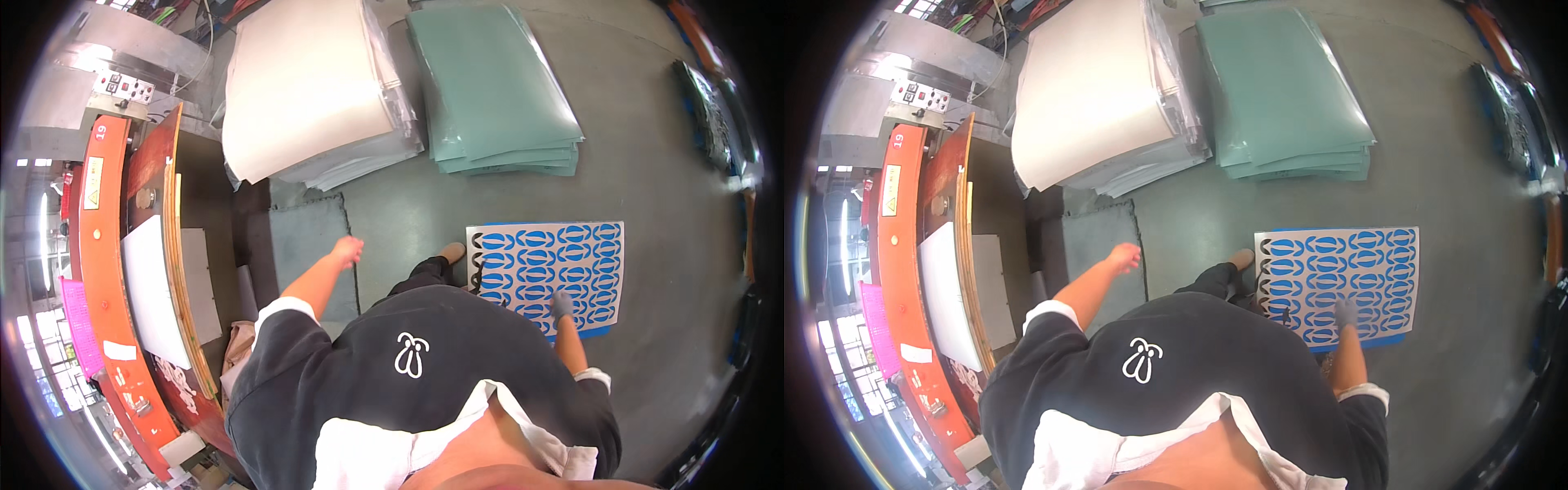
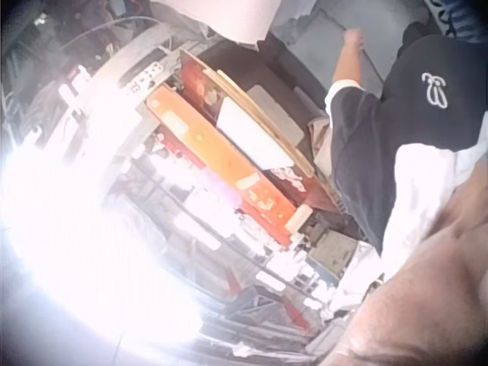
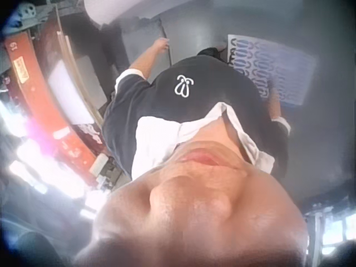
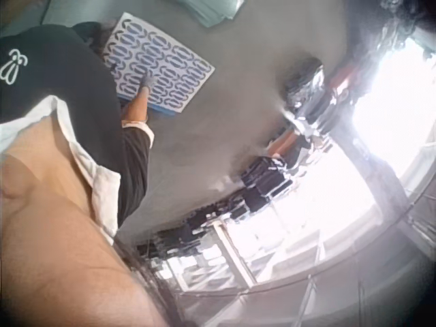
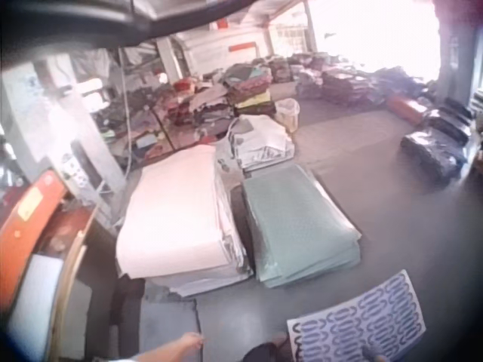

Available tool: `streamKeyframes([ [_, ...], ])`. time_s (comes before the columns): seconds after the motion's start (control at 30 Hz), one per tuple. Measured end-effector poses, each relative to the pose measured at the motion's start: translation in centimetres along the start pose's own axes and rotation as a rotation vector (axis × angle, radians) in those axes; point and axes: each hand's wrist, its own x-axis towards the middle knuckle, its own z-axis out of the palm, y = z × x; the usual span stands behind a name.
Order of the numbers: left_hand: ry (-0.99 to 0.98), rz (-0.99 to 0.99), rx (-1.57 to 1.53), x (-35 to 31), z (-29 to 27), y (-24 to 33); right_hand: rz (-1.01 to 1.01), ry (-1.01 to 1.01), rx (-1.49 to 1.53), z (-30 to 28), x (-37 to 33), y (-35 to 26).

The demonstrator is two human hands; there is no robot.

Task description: The person selects a sheet of blue patterned stickers and places a white vinyl sheet on a cutting machine. They use a squeegee to press the sheet, then peel away excess vinyl to reveal the cut pattern. The person repeats the process with another sheet, weeding the vinyl and aligning the cut pieces.

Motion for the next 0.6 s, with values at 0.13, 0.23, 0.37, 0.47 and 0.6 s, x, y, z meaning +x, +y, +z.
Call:
streamKeyframes([
  [0.13, -0.012, -0.048, -0.119, -1.2, -1.3, -3.7, 0.017, -0.074, 0.114, 4.1, -1.0, -11.8],
  [0.23, 0.030, 0.085, -0.148, 0.6, -1.8, -1.3, -0.127, -0.257, -0.073, 9.8, -1.9, -19.8],
  [0.37, 0.119, 0.556, -0.007, 5.3, -5.2, 7.4, -0.213, -0.434, 0.142, 19.3, -3.0, -31.6],
  [0.47, 0.215, 0.838, 0.216, 7.7, -9.0, 15.5, -0.300, -0.513, 0.047, 26.9, -3.5, -40.5],
  [0.6, 0.267, 1.029, 0.226, 7.6, -13.4, 23.8, -0.611, -0.304, -0.154, 37.1, -3.0, -48.6],
])
